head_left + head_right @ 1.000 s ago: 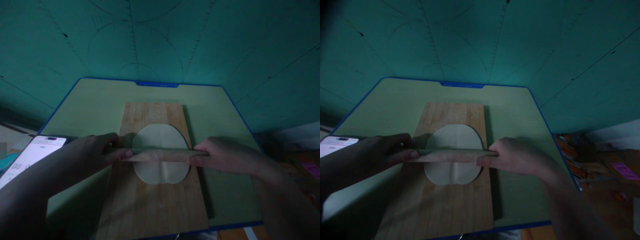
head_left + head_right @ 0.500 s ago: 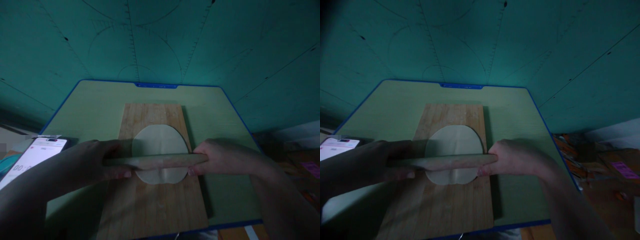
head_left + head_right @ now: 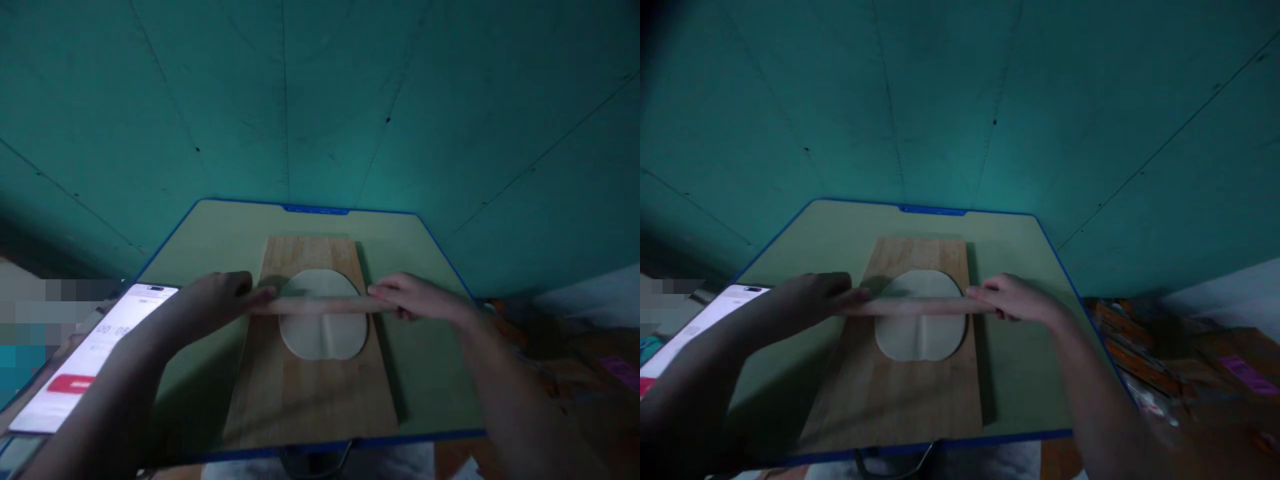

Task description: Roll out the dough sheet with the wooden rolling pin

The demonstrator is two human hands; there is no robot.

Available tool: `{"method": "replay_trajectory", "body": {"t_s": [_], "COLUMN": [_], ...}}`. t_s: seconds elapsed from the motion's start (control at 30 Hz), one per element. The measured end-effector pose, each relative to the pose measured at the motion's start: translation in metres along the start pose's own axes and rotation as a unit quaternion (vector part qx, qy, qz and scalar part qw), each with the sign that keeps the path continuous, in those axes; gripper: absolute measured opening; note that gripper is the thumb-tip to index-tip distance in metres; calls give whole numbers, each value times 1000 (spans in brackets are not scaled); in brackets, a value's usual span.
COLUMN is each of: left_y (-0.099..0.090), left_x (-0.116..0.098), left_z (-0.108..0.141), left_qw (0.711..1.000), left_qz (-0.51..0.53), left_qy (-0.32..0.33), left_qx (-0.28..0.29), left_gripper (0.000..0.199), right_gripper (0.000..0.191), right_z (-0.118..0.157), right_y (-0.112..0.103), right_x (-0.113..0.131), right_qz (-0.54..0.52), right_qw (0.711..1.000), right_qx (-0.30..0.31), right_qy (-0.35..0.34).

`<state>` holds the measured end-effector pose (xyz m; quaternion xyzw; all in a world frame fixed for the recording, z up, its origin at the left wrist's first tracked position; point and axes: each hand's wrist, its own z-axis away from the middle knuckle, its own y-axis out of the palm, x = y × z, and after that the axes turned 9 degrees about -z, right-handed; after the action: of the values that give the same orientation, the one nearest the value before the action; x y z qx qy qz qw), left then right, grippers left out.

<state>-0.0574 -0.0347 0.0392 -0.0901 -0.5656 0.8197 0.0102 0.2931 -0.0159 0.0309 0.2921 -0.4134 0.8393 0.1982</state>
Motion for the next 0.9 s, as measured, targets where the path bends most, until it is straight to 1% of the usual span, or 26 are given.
{"method": "replay_trajectory", "body": {"t_s": [0.03,0.07,0.1,0.13,0.17,0.2,0.23,0.3,0.33,0.37,0.43,0.5,0.57,0.63,0.73,0.8,0.9], "left_y": [0,0,0,1,3,7,11,24,30,35,41,41,34,26,15,10,9], "left_x": [-1,-4,-7,-12,-18,-25,-32,-47,-53,-57,-62,-63,-61,-60,-59,-58,-59], "left_z": [-1,-2,-2,-1,0,2,4,10,12,13,12,4,-10,-27,-50,-58,-55], "left_qw": [1000,998,996,992,986,979,972,961,956,951,943,940,940,942,949,952,949], "left_qz": [-4,-8,-13,-18,-22,-26,-32,-52,-72,-91,-114,-118,-127,-141,-140,-132,-134], "left_qy": [-4,-3,4,18,41,73,108,177,195,192,183,175,159,122,70,57,75], "left_qx": [-25,-55,-90,-127,-162,-189,-205,-207,-209,-226,-255,-268,-275,-280,-273,-271,-277], "left_gripper": [51,49,45,41,38,35,33,33,34,36,45,52,54,54,52,50,45], "right_gripper": [45,37,30,28,31,37,47,67,73,74,72,68,65,64,61,55,48], "right_z": [1,3,6,9,13,16,19,22,22,20,13,1,-15,-32,-52,-58,-55], "right_y": [3,7,11,18,25,35,45,64,73,79,84,81,72,61,47,42,43], "right_x": [5,10,16,21,27,32,36,42,43,44,44,45,48,54,65,71,72], "right_qz": [29,63,92,112,126,133,139,166,184,200,223,231,234,229,210,202,216], "right_qw": [996,983,966,951,941,939,941,946,944,941,933,925,919,915,918,918,908], "right_qx": [-80,-157,-214,-249,-262,-255,-241,-211,-205,-204,-213,-233,-260,-288,-309,-321,-339], "right_qy": [-35,-75,-114,-147,-172,-187,-193,-183,-181,-181,-187,-189,-182,-166,-132,-117,-121]}}
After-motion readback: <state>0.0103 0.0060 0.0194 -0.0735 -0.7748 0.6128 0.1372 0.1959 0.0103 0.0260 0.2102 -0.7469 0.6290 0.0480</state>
